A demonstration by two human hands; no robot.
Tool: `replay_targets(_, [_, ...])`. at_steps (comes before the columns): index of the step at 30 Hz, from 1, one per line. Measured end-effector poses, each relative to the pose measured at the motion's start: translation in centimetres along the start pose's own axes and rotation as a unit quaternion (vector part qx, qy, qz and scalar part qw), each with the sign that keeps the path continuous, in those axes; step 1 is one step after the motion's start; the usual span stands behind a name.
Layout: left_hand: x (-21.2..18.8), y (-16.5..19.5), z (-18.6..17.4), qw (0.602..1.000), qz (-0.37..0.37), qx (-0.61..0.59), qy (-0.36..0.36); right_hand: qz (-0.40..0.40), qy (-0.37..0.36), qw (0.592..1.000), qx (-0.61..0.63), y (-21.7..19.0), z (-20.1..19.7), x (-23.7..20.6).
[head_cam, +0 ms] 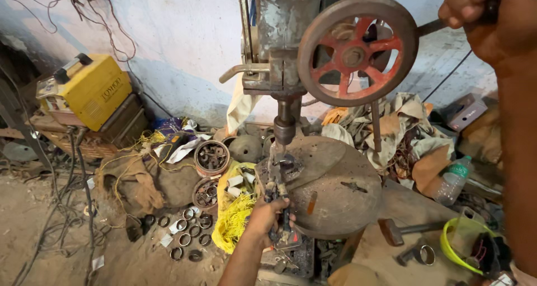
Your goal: The person operates a manual drill press to drill holes into small metal rings. They hold the ring with pliers, lower the drill bit using a hand wheel, and then remove the ring after drilling.
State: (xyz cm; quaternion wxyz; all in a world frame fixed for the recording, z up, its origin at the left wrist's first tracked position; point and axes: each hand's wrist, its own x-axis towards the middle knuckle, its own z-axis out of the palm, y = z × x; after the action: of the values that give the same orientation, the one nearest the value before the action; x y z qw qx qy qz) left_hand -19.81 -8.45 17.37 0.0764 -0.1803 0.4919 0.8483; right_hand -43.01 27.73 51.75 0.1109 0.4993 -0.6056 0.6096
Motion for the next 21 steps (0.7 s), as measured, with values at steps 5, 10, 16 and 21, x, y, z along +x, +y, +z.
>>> replay_targets(5, [-0.5,0.4,0.1,0.999,-0.022,0.025,0.018,-0.005,-0.008,1.000,-0.001,0.6,0.0,-0.5])
replay_targets(10, [-0.5,0.5,0.0,0.999,-0.021,0.043,0.007,-0.005,0.000,1.000,0.002,0.8,0.3,-0.9])
replay_targets(16, [-0.2,0.1,-0.2,1.000,-0.017,-0.013,0.007,-0.010,0.010,1.000,0.009,1.1,0.6,-1.1])
replay_targets(21, [0.1,-0.4,-0.5,1.000,-0.012,-0.002,-0.009,-0.008,0.025,1.000,0.016,1.0,1.2,-1.4])
